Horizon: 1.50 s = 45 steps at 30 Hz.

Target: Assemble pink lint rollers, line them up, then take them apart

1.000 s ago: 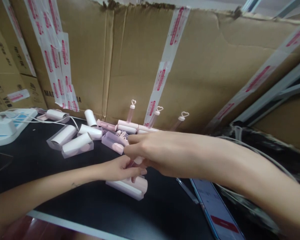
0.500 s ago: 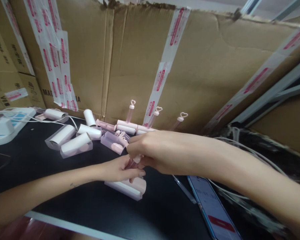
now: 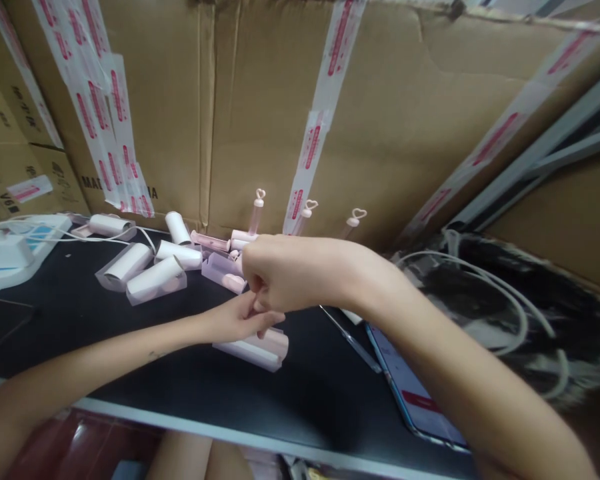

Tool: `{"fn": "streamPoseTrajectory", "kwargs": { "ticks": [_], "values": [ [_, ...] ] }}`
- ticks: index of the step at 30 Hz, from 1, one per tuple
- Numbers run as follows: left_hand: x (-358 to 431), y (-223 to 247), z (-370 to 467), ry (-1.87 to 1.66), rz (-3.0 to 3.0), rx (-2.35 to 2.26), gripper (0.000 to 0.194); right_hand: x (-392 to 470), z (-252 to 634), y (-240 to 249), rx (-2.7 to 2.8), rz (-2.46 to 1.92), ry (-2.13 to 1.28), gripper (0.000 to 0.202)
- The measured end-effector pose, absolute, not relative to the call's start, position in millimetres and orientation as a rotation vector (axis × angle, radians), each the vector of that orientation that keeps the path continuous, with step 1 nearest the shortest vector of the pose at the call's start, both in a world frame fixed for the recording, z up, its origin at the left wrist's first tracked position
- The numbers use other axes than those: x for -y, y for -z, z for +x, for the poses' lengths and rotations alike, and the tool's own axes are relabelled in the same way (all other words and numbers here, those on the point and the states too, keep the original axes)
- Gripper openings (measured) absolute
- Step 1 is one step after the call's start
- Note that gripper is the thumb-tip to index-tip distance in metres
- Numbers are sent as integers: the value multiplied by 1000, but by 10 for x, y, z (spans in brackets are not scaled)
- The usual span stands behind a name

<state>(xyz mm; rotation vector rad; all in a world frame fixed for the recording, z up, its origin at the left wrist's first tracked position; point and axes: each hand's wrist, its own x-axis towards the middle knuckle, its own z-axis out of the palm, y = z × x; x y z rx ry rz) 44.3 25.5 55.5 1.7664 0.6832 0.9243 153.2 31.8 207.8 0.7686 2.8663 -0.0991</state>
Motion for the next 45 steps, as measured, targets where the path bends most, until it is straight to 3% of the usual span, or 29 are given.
{"fn": "streamPoseTrajectory", "kwargs": {
  "ticks": [3,7,11,15,24,29,35,38,42,43,45],
  "values": [
    [-241,-527,441,-945,1778,-690,29,-270,1553,-2137,-2714,789,-24,14],
    [-245,-518,465,-986,1746,-622,27,-312,1810,-2346,-2898,773,244,51],
    [-255,-523,489,-993,1719,-630,25,-290,1881,-2422,-3494,927,251,50],
    [-252,-521,490,-970,1739,-671,28,-273,1645,-2141,-3341,998,315,56],
    [-228,-522,450,-1004,1781,-592,19,-433,1891,-2187,-3257,1007,774,45],
    [-251,-554,425,-966,1801,-582,31,-399,2076,-1706,-3250,986,913,35],
    [-295,-641,389,-771,1899,-677,18,-393,2000,-1250,-3470,1222,1095,25],
    [-291,-708,276,-584,2061,-766,32,-440,2007,-1166,-3448,1156,1262,29],
    [-346,-981,-56,-412,2326,-940,95,-461,2108,-1075,-3404,1021,1375,47],
    [-406,-1083,-152,-407,2362,-987,95,-471,2148,-1068,-3373,1024,1361,54],
    [-610,-1285,-320,-379,2405,-1167,72,-523,2238,-1096,-3312,1064,1327,56]
  ]
}}
